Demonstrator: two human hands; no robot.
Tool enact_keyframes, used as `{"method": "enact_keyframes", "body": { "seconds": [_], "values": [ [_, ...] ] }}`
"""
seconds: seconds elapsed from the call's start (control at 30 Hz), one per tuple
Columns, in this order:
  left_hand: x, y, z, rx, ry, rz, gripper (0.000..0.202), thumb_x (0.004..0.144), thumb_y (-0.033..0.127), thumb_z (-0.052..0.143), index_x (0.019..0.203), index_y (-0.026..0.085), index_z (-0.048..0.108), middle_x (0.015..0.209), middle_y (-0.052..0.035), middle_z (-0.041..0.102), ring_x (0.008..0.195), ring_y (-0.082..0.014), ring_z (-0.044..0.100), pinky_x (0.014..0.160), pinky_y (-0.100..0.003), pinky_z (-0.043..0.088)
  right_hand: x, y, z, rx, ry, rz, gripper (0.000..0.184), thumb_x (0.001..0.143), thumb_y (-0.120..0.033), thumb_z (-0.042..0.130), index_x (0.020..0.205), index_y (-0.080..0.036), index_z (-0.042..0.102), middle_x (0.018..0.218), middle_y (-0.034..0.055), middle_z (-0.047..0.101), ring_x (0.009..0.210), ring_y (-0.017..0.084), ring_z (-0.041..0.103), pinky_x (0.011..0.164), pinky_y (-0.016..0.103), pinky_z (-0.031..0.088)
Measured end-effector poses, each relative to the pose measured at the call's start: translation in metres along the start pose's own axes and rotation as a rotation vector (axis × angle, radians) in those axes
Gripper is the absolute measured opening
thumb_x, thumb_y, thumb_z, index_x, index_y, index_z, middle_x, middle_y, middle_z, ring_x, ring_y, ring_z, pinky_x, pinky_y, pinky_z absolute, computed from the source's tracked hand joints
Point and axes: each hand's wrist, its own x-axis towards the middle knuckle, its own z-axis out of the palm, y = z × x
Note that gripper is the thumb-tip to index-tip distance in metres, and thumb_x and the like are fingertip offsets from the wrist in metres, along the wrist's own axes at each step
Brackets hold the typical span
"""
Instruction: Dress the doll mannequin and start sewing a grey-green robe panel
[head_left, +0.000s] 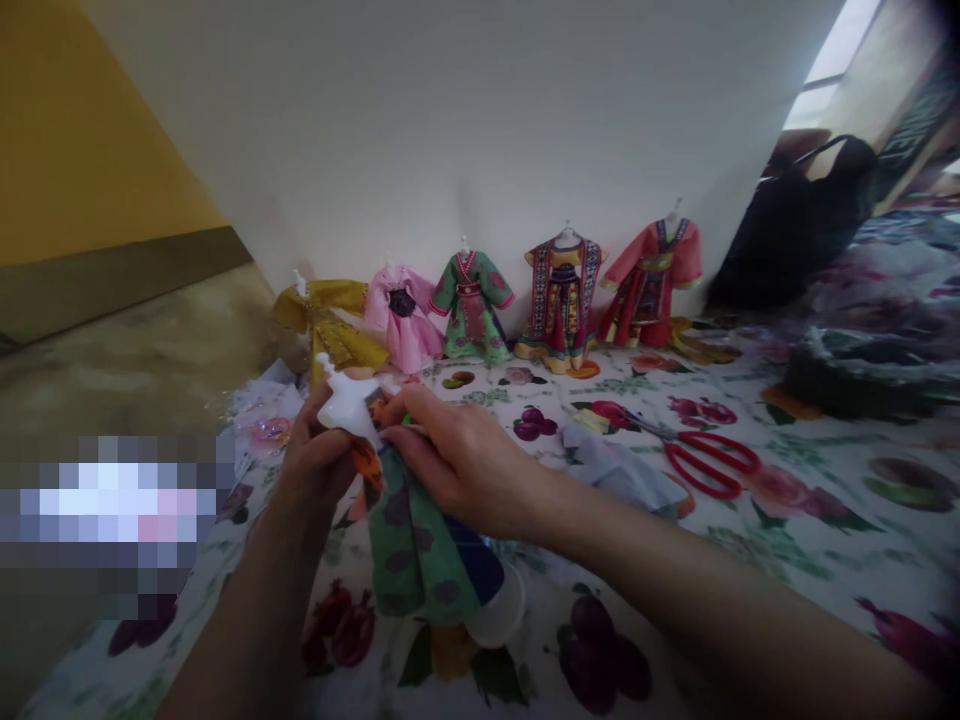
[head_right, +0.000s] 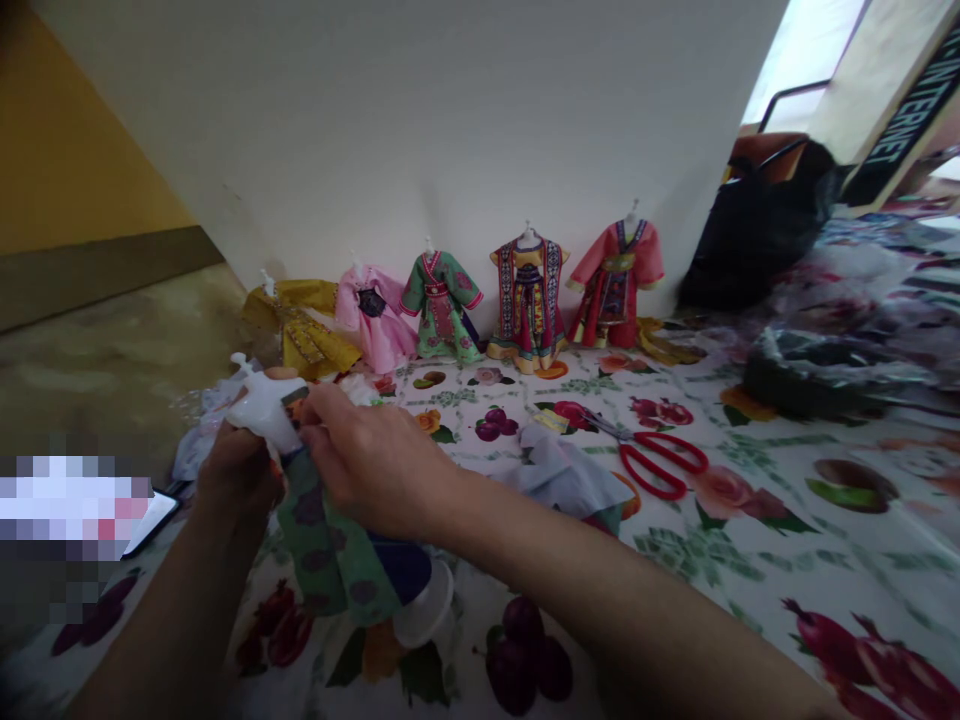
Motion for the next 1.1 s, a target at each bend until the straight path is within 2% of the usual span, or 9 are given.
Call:
{"method": "enact_keyframes", "body": {
  "seconds": [0.1, 0.17, 0.3, 0.4, 0.53, 0.63, 0.73, 0.97, 1.1],
  "values": [
    [0.001, -0.001, -0.001, -0.017, -0.008, -0.006, 0.043, 0.062, 0.019, 0.08, 0.105, 0.019, 0.071, 0.085, -0.0028, 0.073, 0.069, -0.0178, 0.069, 0.061, -0.024, 0.057, 0.001, -0.002, -0.009, 0.094, -0.007, -0.022, 0.012, 0.098, -0.022, 0.044, 0.104, -0.018, 0.054, 0.077, -0.0002, 0.059, 0.065, 0.013, 0.052, 0.061, 0.026, 0.036],
    [0.001, -0.002, -0.002, -0.026, -0.01, -0.02, 0.045, 0.064, 0.019, 0.078, 0.108, 0.019, 0.071, 0.093, -0.0043, 0.074, 0.076, -0.0189, 0.07, 0.067, -0.026, 0.058, 0.001, -0.003, -0.014, 0.129, 0.039, -0.014, 0.015, 0.098, -0.019, 0.043, 0.105, -0.017, 0.056, 0.067, -0.004, 0.05, 0.059, 0.011, 0.045, 0.058, 0.026, 0.033],
    [0.002, -0.004, -0.003, -0.028, 0.01, -0.01, 0.044, 0.064, 0.019, 0.077, 0.108, 0.019, 0.07, 0.094, -0.0042, 0.075, 0.075, -0.018, 0.071, 0.071, -0.027, 0.059, 0.001, -0.003, -0.016, 0.185, 0.094, -0.033, 0.017, 0.094, -0.012, 0.042, 0.099, -0.017, 0.057, 0.063, -0.0065, 0.042, 0.058, 0.009, 0.04, 0.059, 0.024, 0.033],
    [0.003, -0.003, -0.002, -0.039, 0.029, -0.001, 0.043, 0.063, 0.019, 0.078, 0.106, 0.02, 0.071, 0.092, -0.0036, 0.075, 0.075, -0.0185, 0.071, 0.072, -0.028, 0.06, 0.001, -0.003, -0.016, 0.208, 0.119, -0.047, 0.017, 0.091, -0.009, 0.042, 0.091, -0.017, 0.057, 0.064, -0.0064, 0.043, 0.058, 0.009, 0.041, 0.06, 0.023, 0.034],
    [0.002, 0.0, 0.001, -0.041, 0.056, -0.007, 0.043, 0.062, 0.013, 0.076, 0.104, 0.022, 0.072, 0.087, -0.0006, 0.075, 0.071, -0.0156, 0.07, 0.066, -0.023, 0.058, 0.0, -0.007, -0.018, 0.228, 0.105, -0.067, 0.02, 0.091, -0.009, 0.04, 0.095, -0.015, 0.059, 0.071, -0.0034, 0.051, 0.065, 0.01, 0.047, 0.063, 0.024, 0.038],
    [0.001, 0.003, 0.004, -0.044, 0.048, -0.007, 0.042, 0.064, 0.015, 0.078, 0.105, 0.02, 0.072, 0.086, -0.0008, 0.075, 0.07, -0.0139, 0.069, 0.067, -0.02, 0.058, -0.001, -0.009, -0.018, 0.221, 0.047, -0.067, 0.013, 0.095, -0.021, 0.047, 0.093, -0.015, 0.059, 0.074, -0.0017, 0.057, 0.066, 0.01, 0.05, 0.062, 0.024, 0.038],
    [0.001, 0.003, 0.008, -0.023, 0.035, 0.0, 0.043, 0.061, 0.018, 0.082, 0.104, 0.021, 0.073, 0.086, -0.0009, 0.074, 0.073, -0.015, 0.069, 0.068, -0.02, 0.058, -0.001, -0.007, -0.012, 0.186, 0.038, -0.037, 0.019, 0.091, -0.037, 0.061, 0.089, -0.017, 0.06, 0.072, -0.0028, 0.058, 0.062, 0.01, 0.05, 0.059, 0.024, 0.036],
    [0.0, 0.001, 0.011, -0.045, -0.021, 0.002, 0.043, 0.064, 0.02, 0.084, 0.106, 0.021, 0.074, 0.081, 0.0017, 0.073, 0.063, -0.0101, 0.066, 0.058, -0.015, 0.055, 0.001, -0.001, -0.005, 0.151, 0.108, -0.047, 0.005, 0.09, -0.021, 0.057, 0.087, -0.018, 0.058, 0.079, -0.0012, 0.063, 0.071, 0.011, 0.056, 0.063, 0.024, 0.038],
    [-0.004, 0.002, 0.012, -0.049, -0.049, -0.009, 0.046, 0.065, 0.026, 0.086, 0.11, 0.021, 0.073, 0.093, -0.0017, 0.076, 0.074, -0.0138, 0.071, 0.067, -0.019, 0.058, 0.003, 0.001, -0.007, 0.134, 0.159, -0.025, 0.005, 0.09, -0.02, 0.056, 0.086, -0.018, 0.058, 0.074, -0.0029, 0.059, 0.066, 0.009, 0.053, 0.061, 0.023, 0.036]
  ]
}}
